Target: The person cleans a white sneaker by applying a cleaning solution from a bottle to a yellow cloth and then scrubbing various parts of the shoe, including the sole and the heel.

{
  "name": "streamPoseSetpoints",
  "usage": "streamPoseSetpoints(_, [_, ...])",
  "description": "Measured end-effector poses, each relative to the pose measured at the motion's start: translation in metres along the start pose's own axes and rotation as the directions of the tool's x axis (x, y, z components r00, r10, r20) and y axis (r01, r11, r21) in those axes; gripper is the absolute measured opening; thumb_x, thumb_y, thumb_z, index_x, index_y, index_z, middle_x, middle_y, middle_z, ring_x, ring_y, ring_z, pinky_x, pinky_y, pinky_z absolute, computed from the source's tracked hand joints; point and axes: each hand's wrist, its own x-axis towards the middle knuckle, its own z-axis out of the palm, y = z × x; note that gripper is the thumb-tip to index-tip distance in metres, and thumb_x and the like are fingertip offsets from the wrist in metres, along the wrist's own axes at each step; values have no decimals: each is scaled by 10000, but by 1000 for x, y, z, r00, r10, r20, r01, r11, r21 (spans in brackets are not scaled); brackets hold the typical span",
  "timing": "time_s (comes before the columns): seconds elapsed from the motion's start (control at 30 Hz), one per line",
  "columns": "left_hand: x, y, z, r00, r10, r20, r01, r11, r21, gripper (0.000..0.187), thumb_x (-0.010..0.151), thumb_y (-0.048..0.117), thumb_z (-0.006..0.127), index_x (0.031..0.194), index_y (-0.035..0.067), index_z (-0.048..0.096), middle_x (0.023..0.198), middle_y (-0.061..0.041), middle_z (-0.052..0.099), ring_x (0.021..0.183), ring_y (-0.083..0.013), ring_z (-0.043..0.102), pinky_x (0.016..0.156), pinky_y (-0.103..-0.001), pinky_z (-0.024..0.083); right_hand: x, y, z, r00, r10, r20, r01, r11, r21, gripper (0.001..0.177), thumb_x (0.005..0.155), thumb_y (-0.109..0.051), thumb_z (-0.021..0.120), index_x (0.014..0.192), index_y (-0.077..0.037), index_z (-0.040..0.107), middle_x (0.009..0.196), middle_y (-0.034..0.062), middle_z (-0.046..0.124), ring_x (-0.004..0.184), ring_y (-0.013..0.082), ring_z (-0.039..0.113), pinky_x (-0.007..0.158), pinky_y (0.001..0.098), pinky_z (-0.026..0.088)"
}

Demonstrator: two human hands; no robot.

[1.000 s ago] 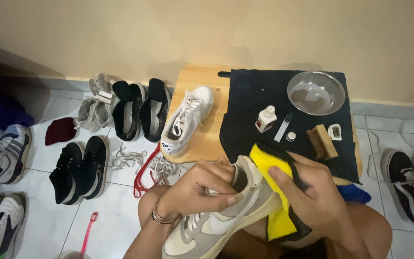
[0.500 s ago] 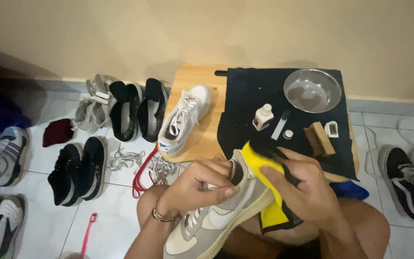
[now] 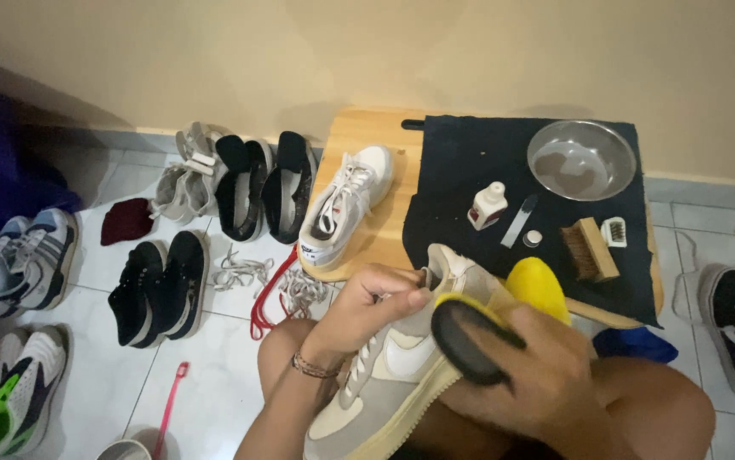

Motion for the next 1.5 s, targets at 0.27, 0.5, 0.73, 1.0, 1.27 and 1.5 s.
streamPoseSetpoints(0.27, [2,2,0,1000,14,-16,-14,999,31,520,1177,251,620,711,149,411,726,58,319,724,-94,297,696,-322,240,-28,-4,9,949,-297,102,299,954,2,291,1045,-347,722,1297,-229,808,1184,124,768,867,289,735,706,431,590])
streamPoseSetpoints(0.5, [9,16,-1,992,126,-13,-122,981,149,520,1174,259,622,708,88,468,713,26,322,683,-117,298,702,-328,270,-21,-13,5,916,-374,148,361,926,110,320,1086,-311,656,1347,-194,800,1008,76,692,856,276,697,711,419,584])
streamPoseSetpoints(0.73, [14,32,7,996,87,26,-90,981,171,507,1162,159,616,717,102,381,729,20,309,701,-110,294,688,-330,275,-6,-6,7,881,-445,163,423,893,152,290,1025,-254,670,1263,-176,814,1097,112,733,896,277,733,735,413,585])
streamPoseSetpoints(1.0, [14,34,9,997,70,-11,-66,977,203,496,1166,171,624,723,111,410,739,40,325,706,-89,318,684,-315,284,-9,15,11,958,-247,143,237,968,88,490,883,-518,963,1291,-280,831,1016,36,735,797,233,725,671,411,586])
streamPoseSetpoints(1.27, [25,50,6,998,70,-3,-65,950,306,519,1154,207,619,695,119,394,688,30,332,673,-87,314,655,-316,273,4,3,17,962,-263,69,252,958,137,351,960,-371,904,1253,-193,827,1048,72,747,816,231,735,710,405,606])
streamPoseSetpoints(1.5, [25,39,-8,996,79,-39,-62,946,317,437,1148,219,664,732,92,623,682,18,475,706,-100,390,699,-335,325,-1,-1,19,936,-351,-1,351,936,-13,334,1003,-373,886,1197,-119,787,1012,43,760,729,227,625,601,413,559])
